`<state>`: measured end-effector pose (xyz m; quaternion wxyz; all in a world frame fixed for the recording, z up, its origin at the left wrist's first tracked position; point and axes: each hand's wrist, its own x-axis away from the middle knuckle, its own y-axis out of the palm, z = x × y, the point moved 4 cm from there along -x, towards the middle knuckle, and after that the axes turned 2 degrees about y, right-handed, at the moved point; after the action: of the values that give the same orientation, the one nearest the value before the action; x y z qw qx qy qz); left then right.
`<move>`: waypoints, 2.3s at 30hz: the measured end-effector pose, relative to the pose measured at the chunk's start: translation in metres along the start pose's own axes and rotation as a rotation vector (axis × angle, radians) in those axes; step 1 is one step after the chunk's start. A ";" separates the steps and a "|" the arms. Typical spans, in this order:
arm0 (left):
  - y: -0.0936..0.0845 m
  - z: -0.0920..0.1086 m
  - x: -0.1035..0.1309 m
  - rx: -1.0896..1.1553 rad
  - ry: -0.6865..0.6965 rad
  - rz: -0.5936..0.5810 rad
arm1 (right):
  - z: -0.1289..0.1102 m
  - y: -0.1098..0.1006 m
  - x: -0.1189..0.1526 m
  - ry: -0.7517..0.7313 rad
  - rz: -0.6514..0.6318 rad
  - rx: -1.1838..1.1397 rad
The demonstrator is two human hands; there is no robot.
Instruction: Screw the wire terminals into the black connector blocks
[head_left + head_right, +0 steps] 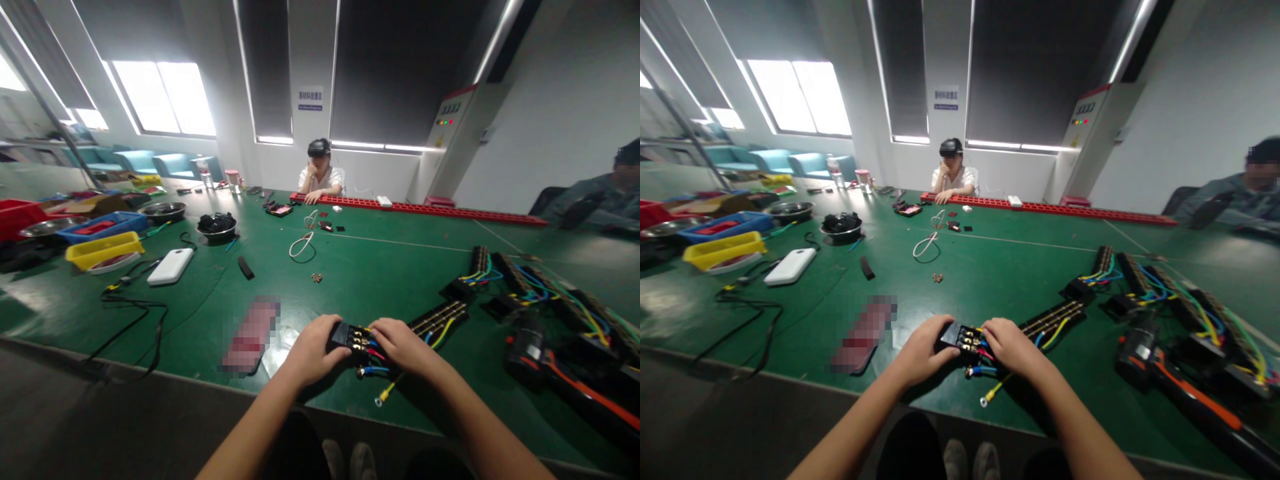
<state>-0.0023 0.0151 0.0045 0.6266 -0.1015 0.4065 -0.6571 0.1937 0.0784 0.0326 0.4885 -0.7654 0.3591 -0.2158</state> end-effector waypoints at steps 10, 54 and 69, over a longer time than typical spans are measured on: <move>0.000 0.000 0.000 -0.008 -0.003 -0.001 | 0.006 -0.003 0.001 -0.034 0.021 -0.043; 0.006 0.000 0.001 -0.237 0.163 -0.039 | -0.009 0.011 0.006 -0.058 0.138 0.392; 0.001 0.016 -0.004 -0.297 0.182 -0.161 | -0.011 0.007 0.002 -0.041 0.094 0.336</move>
<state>0.0096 0.0125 0.0157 0.5109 -0.1654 0.5447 -0.6442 0.1851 0.0692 0.0310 0.6264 -0.6596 0.3432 -0.2339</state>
